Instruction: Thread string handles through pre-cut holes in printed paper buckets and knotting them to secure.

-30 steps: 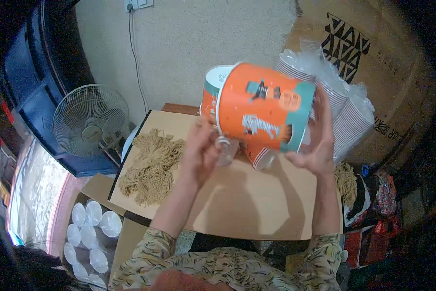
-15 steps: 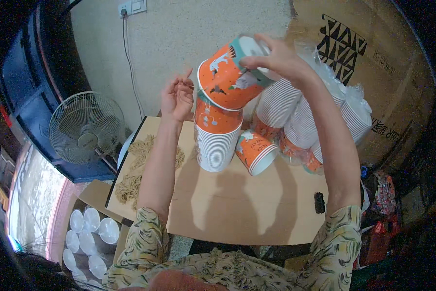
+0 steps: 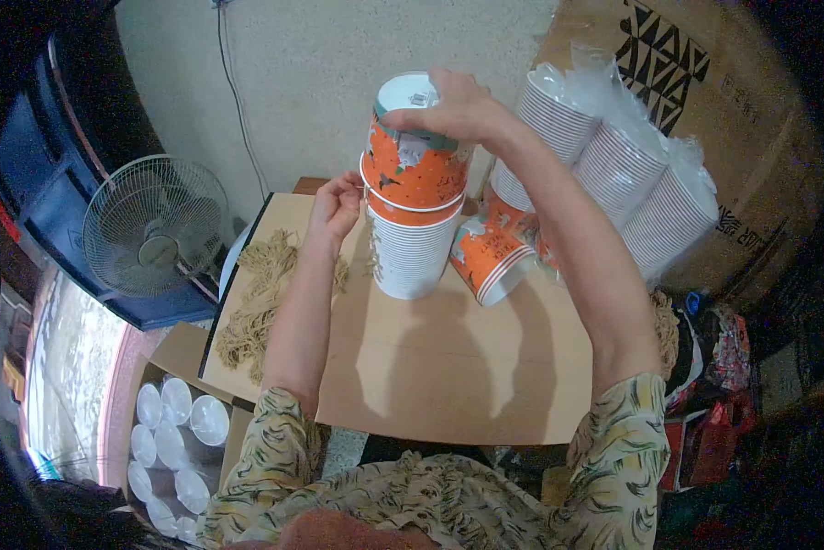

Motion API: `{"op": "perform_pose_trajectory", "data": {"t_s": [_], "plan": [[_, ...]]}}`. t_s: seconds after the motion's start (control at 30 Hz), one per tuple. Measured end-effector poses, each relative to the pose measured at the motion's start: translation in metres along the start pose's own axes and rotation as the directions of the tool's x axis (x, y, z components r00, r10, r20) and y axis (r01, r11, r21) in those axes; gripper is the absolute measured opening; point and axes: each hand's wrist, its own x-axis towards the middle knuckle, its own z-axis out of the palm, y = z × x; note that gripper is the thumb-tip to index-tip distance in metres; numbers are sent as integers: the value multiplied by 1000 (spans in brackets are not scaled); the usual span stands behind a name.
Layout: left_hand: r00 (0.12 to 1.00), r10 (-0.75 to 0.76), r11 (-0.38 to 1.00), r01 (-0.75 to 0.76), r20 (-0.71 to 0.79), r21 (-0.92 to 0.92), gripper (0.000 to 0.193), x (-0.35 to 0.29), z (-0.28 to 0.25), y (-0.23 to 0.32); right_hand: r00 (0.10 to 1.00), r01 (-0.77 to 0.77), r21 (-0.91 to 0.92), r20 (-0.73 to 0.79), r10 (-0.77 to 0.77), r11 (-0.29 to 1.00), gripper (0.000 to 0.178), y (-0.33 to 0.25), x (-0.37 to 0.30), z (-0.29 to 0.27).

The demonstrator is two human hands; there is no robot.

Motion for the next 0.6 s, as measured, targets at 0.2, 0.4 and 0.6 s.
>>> {"op": "perform_pose_trajectory", "data": {"t_s": [0.2,0.4,0.6], "plan": [[945,173,890,-31,-276,454,28,-60,8,-14,986,-24,-154,-164,-1,988,96,22,8,59],[947,180,296,-311,267,903,27,-173,166,-83,964,29,-90,-260,-51,995,100,50,7,64],[858,260,121,-484,443,867,42,-320,279,-138,800,380,168,-553,-232,910,62,53,-45,81]]}}
